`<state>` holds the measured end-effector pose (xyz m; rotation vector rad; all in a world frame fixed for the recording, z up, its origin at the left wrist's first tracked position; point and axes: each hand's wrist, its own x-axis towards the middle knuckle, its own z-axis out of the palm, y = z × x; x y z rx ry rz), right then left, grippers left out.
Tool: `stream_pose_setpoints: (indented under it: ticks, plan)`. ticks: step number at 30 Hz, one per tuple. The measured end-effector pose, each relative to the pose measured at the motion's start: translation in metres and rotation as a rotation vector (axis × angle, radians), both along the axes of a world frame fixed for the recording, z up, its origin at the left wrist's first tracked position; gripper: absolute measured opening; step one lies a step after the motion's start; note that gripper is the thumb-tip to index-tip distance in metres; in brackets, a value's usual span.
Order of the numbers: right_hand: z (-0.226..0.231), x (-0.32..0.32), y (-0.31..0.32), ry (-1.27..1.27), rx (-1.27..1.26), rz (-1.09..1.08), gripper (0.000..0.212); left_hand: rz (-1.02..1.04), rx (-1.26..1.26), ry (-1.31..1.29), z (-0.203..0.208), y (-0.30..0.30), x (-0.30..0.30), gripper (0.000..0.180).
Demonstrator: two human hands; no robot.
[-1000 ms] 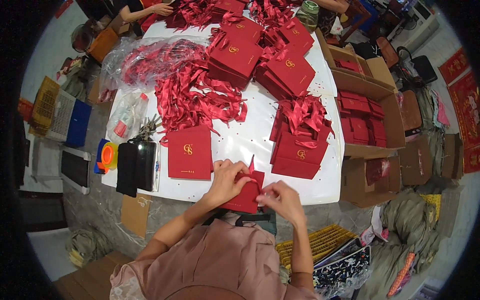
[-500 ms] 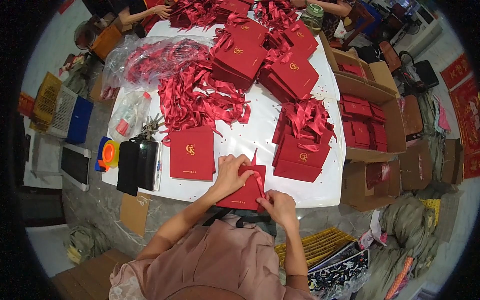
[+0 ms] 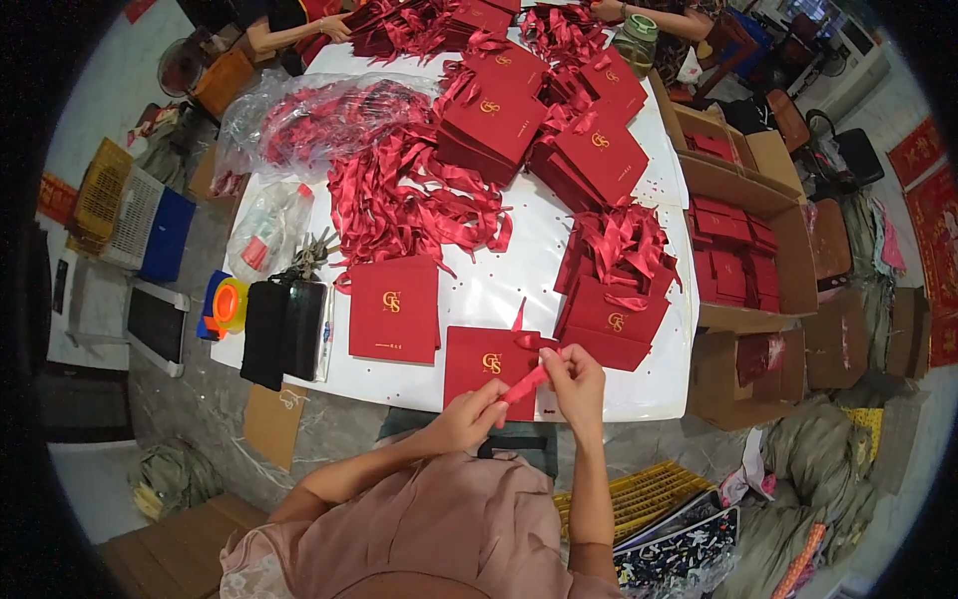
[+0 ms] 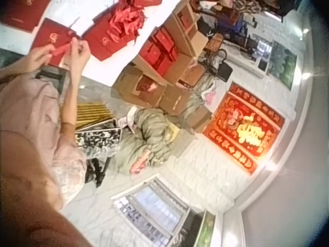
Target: The person attaches ribbon handles to gift bags by hand, gathers and organizes the assembled bags into a stack, and attaches ribbons to additional gift bags.
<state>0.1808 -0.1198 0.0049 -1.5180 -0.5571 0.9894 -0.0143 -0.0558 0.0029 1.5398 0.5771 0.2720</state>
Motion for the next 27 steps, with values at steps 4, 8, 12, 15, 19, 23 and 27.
stream_pose_setpoints:
  ticks: [4, 8, 12, 15, 19, 23, 27]
  plan:
    - [-0.001, 0.005, -0.013, -0.432, -0.232, 0.004, 0.024, 0.026, 0.172, 0.087, -0.001, 0.012, -0.016, 0.011]
    - [0.023, -0.017, -0.012, -0.879, -0.031, -0.063, 0.021, 0.068, 0.423, 0.060, 0.000, 0.027, -0.016, 0.012]
    - [0.033, -0.041, 0.005, -0.650, 0.150, 0.275, 0.032, 0.104, 0.391, -0.023, 0.005, 0.039, -0.010, 0.018]
    - [0.029, -0.049, 0.015, -0.713, 0.207, 0.383, 0.035, 0.112, 0.133, -0.036, 0.000, 0.046, -0.011, 0.027]
    - [0.015, -0.052, 0.017, -0.717, 0.149, 0.396, 0.026, 0.069, 0.002, 0.039, 0.005, 0.051, -0.013, 0.029]
    - [0.004, -0.047, 0.013, -0.845, 0.115, 0.414, 0.016, 0.163, 0.169, -0.029, -0.008, 0.045, -0.013, 0.030]
    - [0.010, -0.043, 0.014, -0.842, 0.034, 0.261, 0.010, 0.210, 0.685, 0.188, -0.004, 0.027, -0.021, 0.027]
